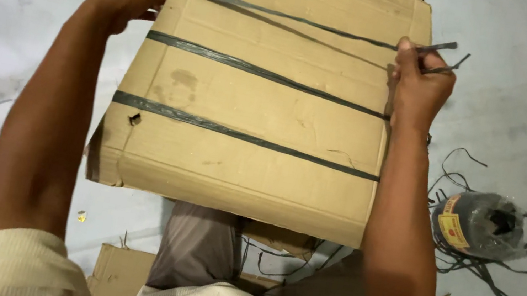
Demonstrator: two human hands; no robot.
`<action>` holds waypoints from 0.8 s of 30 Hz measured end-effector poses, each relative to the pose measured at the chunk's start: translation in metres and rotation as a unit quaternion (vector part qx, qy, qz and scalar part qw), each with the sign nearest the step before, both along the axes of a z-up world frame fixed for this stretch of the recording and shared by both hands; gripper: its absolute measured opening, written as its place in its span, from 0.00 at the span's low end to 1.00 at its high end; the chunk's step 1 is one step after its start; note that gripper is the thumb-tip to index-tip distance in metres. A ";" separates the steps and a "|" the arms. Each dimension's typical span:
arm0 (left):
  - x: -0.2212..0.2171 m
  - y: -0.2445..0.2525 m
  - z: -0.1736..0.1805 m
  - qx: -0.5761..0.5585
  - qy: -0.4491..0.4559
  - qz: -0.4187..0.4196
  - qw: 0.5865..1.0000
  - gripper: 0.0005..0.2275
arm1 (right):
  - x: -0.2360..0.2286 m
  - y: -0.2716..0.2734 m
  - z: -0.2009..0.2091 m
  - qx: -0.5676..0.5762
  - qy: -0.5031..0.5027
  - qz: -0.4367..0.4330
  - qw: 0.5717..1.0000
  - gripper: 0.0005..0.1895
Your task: The recorder is wrapping a piece of furniture with cardboard and securing it with plastic straps.
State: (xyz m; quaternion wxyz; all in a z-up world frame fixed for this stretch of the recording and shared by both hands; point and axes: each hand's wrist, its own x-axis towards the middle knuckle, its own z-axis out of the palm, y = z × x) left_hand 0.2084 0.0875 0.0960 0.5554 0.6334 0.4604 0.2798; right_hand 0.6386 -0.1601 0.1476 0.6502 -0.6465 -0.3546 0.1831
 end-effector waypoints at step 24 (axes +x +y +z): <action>0.336 -0.176 0.056 0.362 -0.053 -0.157 0.918 0.07 | 0.024 -0.014 0.007 0.103 0.144 -0.087 0.980 0.07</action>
